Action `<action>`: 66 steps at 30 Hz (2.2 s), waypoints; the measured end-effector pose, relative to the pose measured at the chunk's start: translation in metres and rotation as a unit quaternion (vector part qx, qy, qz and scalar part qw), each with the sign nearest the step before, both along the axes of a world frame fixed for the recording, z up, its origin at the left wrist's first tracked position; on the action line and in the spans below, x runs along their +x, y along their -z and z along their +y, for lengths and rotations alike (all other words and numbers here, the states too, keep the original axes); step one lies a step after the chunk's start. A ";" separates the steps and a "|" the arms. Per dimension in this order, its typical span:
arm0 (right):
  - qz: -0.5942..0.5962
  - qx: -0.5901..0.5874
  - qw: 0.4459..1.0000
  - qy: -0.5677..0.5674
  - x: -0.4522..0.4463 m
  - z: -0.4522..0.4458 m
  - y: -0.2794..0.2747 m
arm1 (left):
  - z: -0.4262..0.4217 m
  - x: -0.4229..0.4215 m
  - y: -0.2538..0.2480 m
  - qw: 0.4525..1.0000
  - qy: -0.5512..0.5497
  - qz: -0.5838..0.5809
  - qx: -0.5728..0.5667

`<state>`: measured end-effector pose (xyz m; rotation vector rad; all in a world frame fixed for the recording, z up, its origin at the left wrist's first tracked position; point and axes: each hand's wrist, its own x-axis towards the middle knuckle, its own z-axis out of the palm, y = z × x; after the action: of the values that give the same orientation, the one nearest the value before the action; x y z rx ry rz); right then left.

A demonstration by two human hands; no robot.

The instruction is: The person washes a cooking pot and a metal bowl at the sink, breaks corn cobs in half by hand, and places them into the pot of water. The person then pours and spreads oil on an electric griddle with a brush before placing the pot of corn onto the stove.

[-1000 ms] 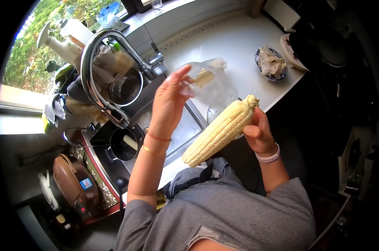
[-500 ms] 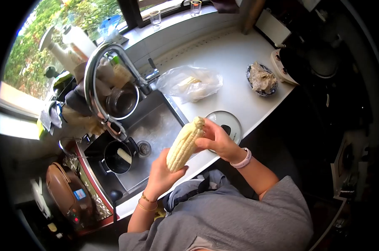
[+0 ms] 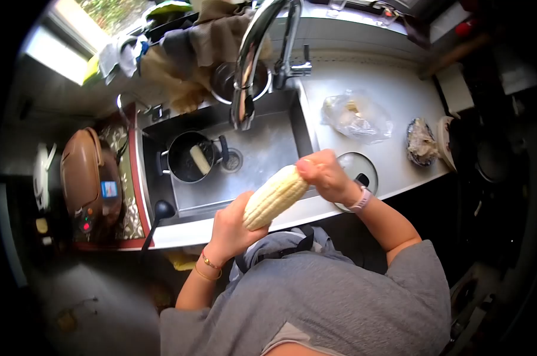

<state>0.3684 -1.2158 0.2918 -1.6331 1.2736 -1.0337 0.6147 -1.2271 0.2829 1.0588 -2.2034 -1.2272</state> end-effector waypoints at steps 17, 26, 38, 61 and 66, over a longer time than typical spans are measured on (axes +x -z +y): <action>0.097 0.338 0.933 0.081 -0.075 0.011 0.050 | -0.020 -0.074 0.057 0.946 0.052 -0.107 -0.302; 0.118 0.278 0.953 0.003 -0.116 -0.055 0.110 | -0.014 -0.144 0.015 0.824 -0.008 -0.384 -0.417; 0.185 0.093 0.978 -0.010 -0.062 -0.026 0.166 | 0.022 -0.099 0.064 0.918 -0.186 -0.346 -0.056; 0.852 0.109 0.339 0.384 -0.959 -0.026 0.024 | 0.111 -0.204 0.109 0.847 -0.528 -0.043 0.029; 0.820 0.254 0.414 0.302 -0.963 -0.043 -0.007 | 0.136 -0.228 0.100 0.846 -0.530 -0.048 0.015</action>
<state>-0.5942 -1.2591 0.2983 -1.2662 3.0443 1.3362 0.3863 -1.0916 0.1830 1.9689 -1.2107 -0.6662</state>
